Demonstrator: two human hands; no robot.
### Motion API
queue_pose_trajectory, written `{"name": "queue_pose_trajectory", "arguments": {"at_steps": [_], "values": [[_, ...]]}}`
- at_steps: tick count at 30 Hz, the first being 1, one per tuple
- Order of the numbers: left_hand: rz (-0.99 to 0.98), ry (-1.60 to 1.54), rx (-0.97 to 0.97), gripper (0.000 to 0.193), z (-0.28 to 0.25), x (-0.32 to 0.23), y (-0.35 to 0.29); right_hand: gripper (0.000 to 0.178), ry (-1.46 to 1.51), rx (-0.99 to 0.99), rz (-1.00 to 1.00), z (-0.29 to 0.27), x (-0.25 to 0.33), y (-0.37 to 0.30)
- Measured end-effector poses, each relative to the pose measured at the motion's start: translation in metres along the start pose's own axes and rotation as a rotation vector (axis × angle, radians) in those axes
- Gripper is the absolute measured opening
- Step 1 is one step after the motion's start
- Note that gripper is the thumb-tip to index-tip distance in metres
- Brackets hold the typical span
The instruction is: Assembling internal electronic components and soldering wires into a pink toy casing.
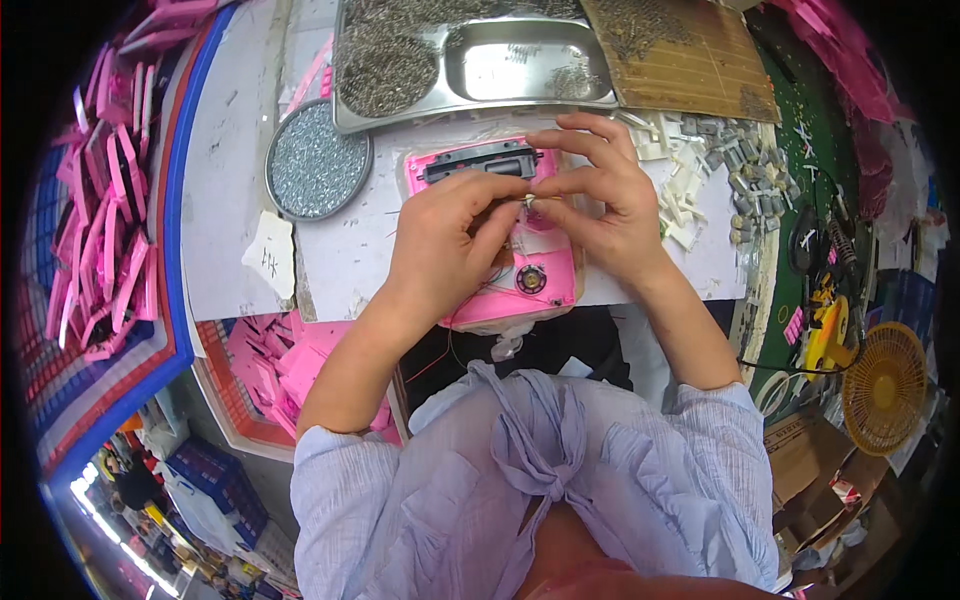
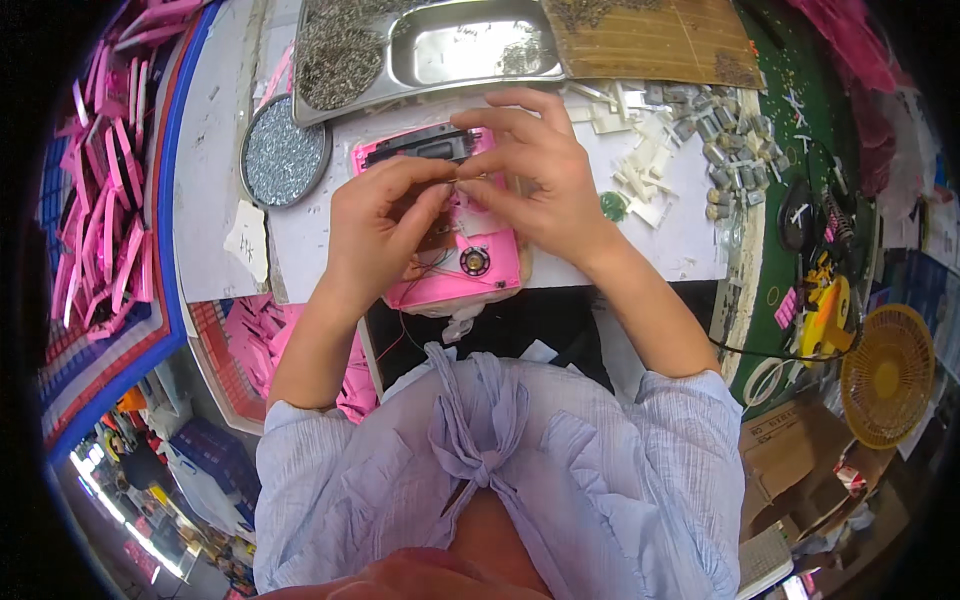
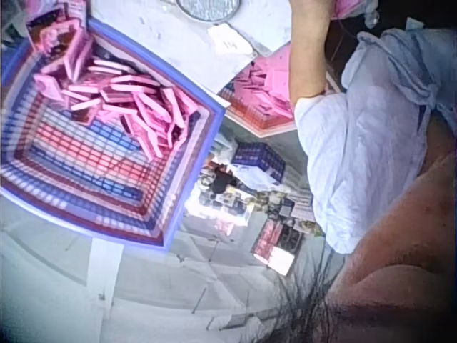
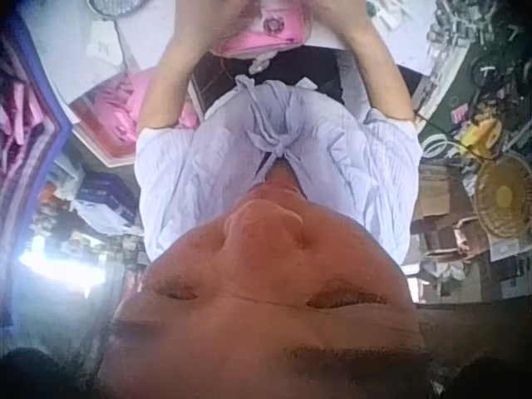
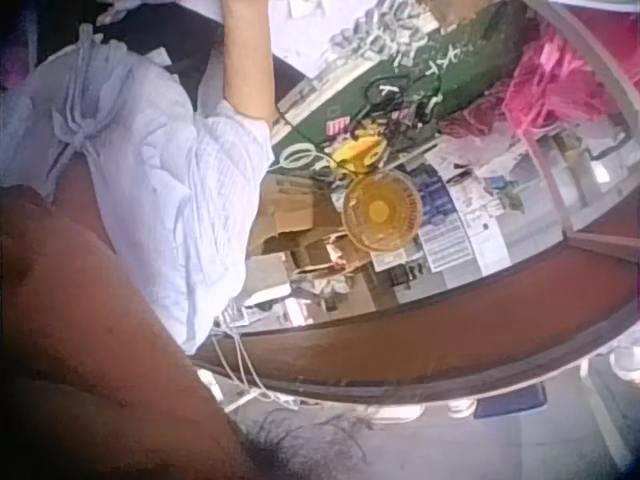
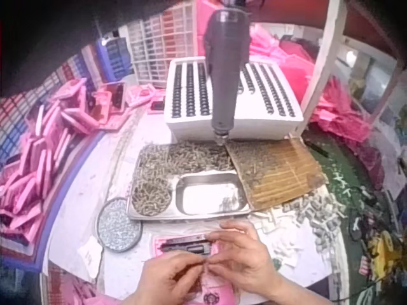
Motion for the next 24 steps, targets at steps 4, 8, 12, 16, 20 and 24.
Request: {"name": "queue_pose_trajectory", "arguments": {"at_steps": [4, 8, 12, 16, 20, 24], "values": [[0.054, 0.017, -0.051, 0.011, 0.003, 0.008, 0.004, 0.015, 0.001, -0.025, 0.065, -0.001, -0.002, -0.002], [-0.186, -0.189, -0.060, 0.008, 0.006, 0.005, -0.001, 0.016, 0.021, -0.023, 0.083, 0.001, -0.005, -0.004], [-0.002, -0.006, -0.064, 0.005, 0.006, -0.004, 0.003, 0.014, -0.125, -0.041, 0.022, -0.011, 0.011, -0.013], [0.039, 0.105, -0.125, 0.007, 0.006, 0.003, -0.004, 0.015, -0.333, -0.199, 0.118, -0.076, 0.039, -0.069], [0.242, 0.260, -0.191, 0.013, 0.011, -0.003, -0.004, 0.010, 0.268, -1.111, 0.568, -0.201, 0.018, -0.210], [0.310, 0.431, -0.224, 0.016, 0.013, -0.013, -0.002, 0.023, 0.545, -1.329, 0.588, -0.261, 0.025, -0.260]]}}
Point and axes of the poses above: each hand's wrist, its own y-axis towards the middle knuckle, its own z-axis out of the palm, x = y × z, the point moved 4 cm from there along y, towards the middle knuckle, and after that the axes turned 6 degrees about y, right-handed, at the moved point
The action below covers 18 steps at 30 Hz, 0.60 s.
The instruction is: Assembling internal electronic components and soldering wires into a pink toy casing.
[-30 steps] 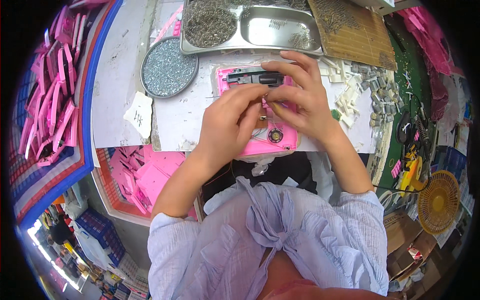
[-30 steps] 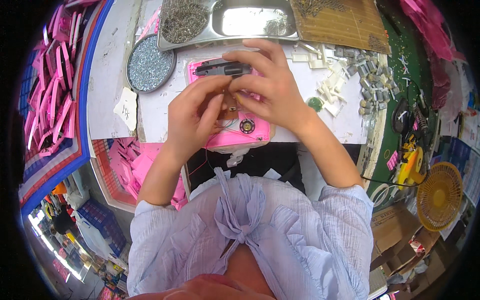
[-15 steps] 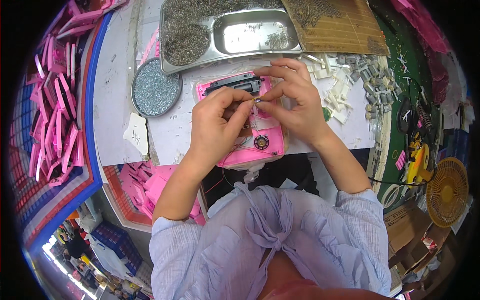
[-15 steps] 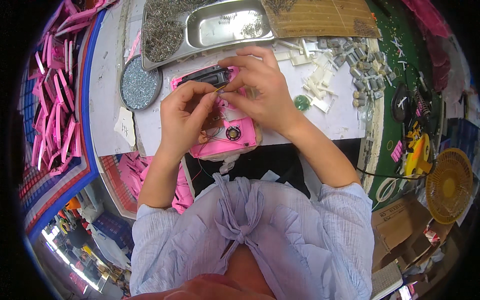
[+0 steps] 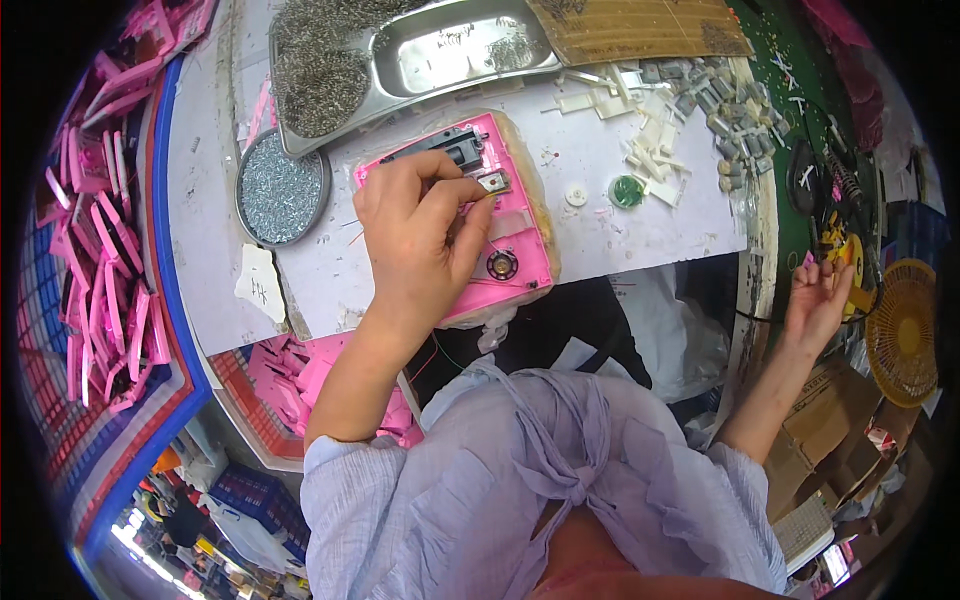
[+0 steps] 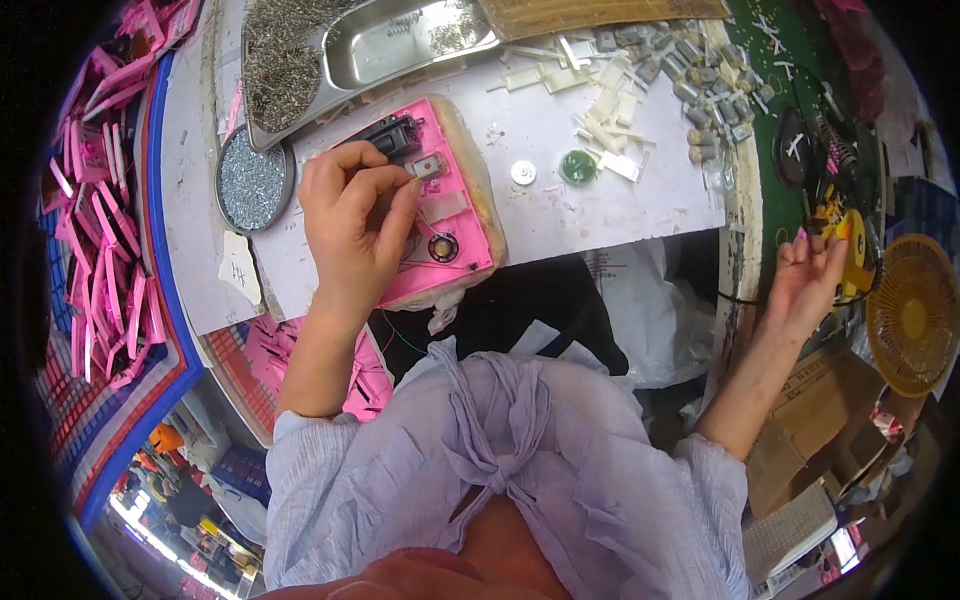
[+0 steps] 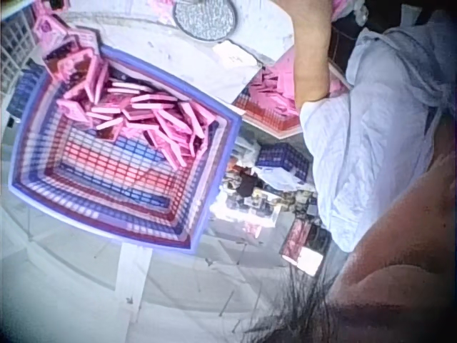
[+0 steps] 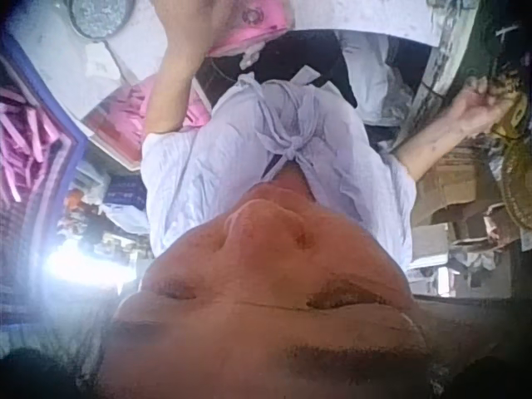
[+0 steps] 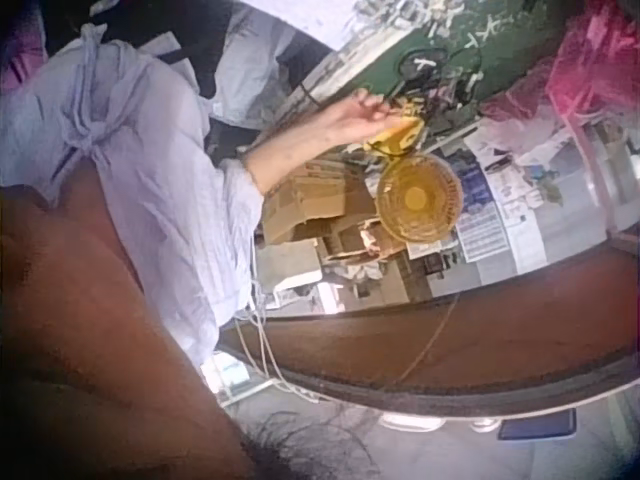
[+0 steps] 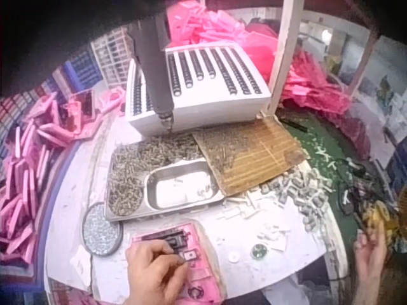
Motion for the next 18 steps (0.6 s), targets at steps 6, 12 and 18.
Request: {"name": "queue_pose_trajectory", "arguments": {"at_steps": [6, 12, 18], "values": [[0.222, 0.112, 0.044, 0.021, 0.009, -0.002, -0.005, 0.040, -0.229, -0.016, -0.330, -0.020, 0.016, 0.051], [0.143, 0.015, 0.044, 0.021, 0.000, 0.007, -0.020, 0.043, -0.209, -0.143, -0.424, -0.034, 0.046, 0.012], [-0.076, -0.145, 0.012, 0.014, -0.004, 0.019, -0.022, 0.042, 0.182, 0.279, -0.233, -0.099, 0.082, 0.007]]}}
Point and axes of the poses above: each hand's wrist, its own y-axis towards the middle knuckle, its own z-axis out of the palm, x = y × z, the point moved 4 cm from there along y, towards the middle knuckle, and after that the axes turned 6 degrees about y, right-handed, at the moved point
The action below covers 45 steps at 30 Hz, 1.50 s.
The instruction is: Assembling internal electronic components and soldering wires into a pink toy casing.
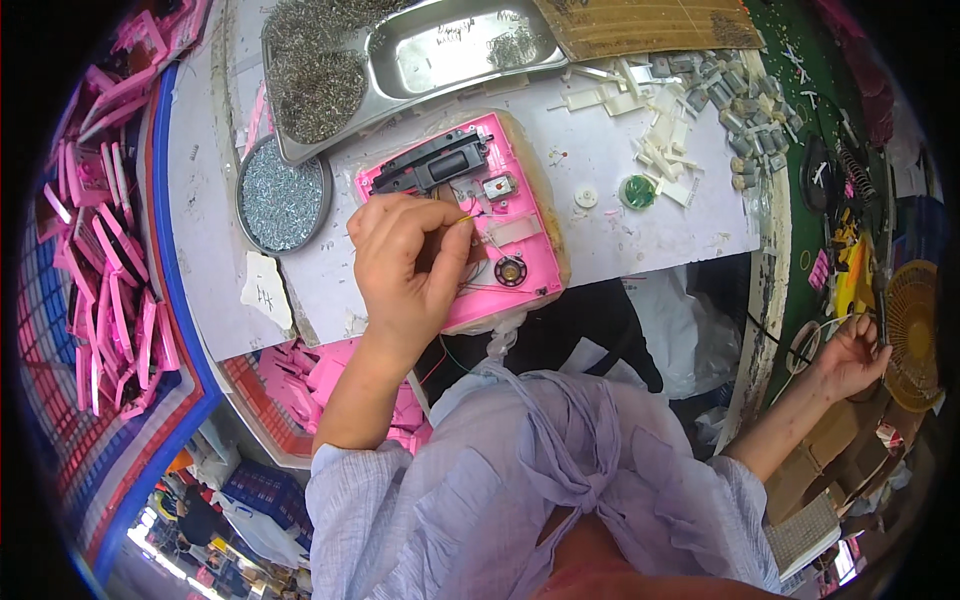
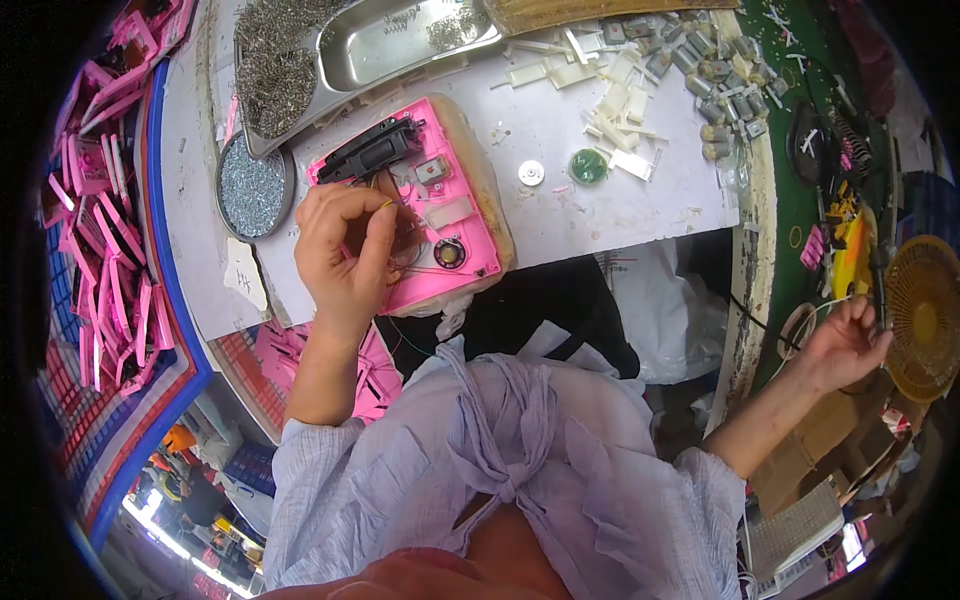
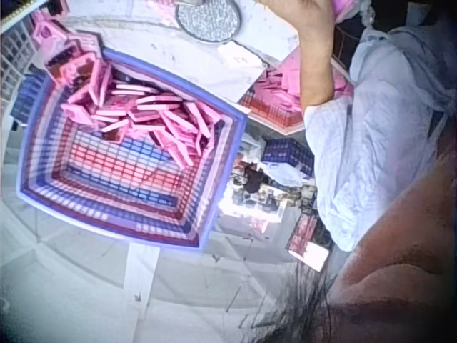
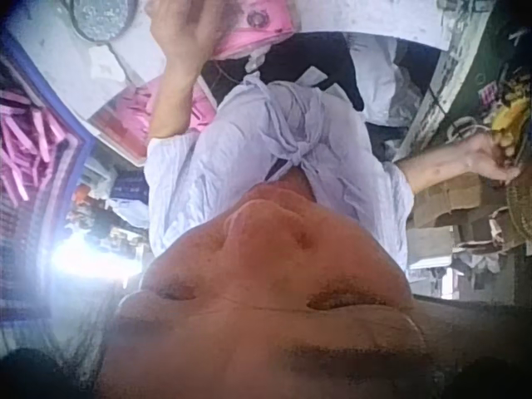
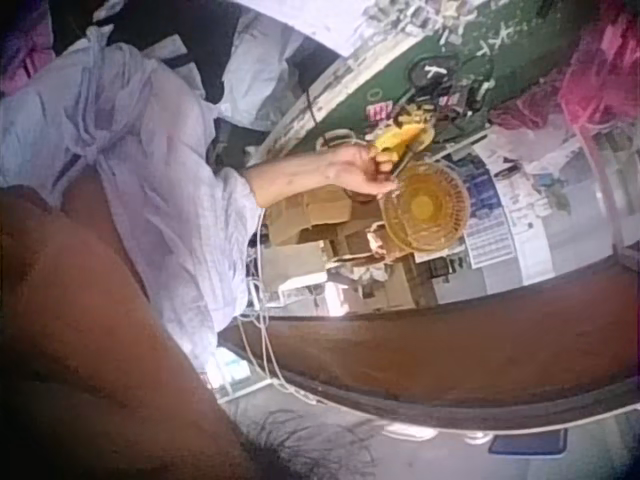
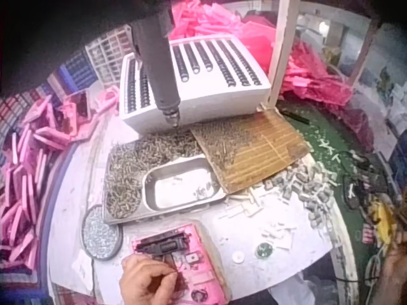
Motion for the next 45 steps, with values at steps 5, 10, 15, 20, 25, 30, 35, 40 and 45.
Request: {"name": "queue_pose_trajectory", "arguments": {"at_steps": [5, 10, 15, 20, 25, 30, 35, 40, 45], "values": [[0.074, 0.100, -0.036, 0.015, 0.010, -0.012, 0.016, 0.050, 0.015, -0.136, 0.022, 0.136, -0.072, -0.025], [0.039, 0.228, 0.024, 0.015, 0.019, -0.015, 0.016, 0.045, -0.149, 0.360, 0.391, 0.236, -0.187, -0.069], [0.026, 0.246, 0.043, 0.015, 0.020, -0.014, 0.017, 0.028, -0.370, 0.685, 0.233, 0.272, -0.221, -0.090], [0.024, 0.261, 0.060, 0.015, 0.020, -0.014, 0.017, 0.021, -0.496, 0.831, 0.166, 0.282, -0.226, -0.093], [0.028, 0.271, 0.061, 0.016, 0.022, -0.013, 0.017, 0.021, -0.521, 0.924, 0.106, 0.291, -0.229, -0.092], [0.031, 0.278, 0.057, 0.016, 0.022, -0.014, 0.017, 0.021, -0.550, 0.930, 0.088, 0.294, -0.229, -0.093], [0.045, 0.275, 0.036, 0.017, 0.022, -0.013, 0.016, 0.022, -0.581, 0.962, 0.049, 0.301, -0.227, -0.093], [0.046, 0.284, 0.021, 0.017, 0.023, -0.014, 0.016, 0.024, -0.588, 1.054, -0.090, 0.309, -0.223, -0.096], [0.047, 0.304, 0.020, 0.017, 0.022, -0.014, 0.015, 0.024, -0.567, 1.019, -0.096, 0.302, -0.219, -0.093]]}}
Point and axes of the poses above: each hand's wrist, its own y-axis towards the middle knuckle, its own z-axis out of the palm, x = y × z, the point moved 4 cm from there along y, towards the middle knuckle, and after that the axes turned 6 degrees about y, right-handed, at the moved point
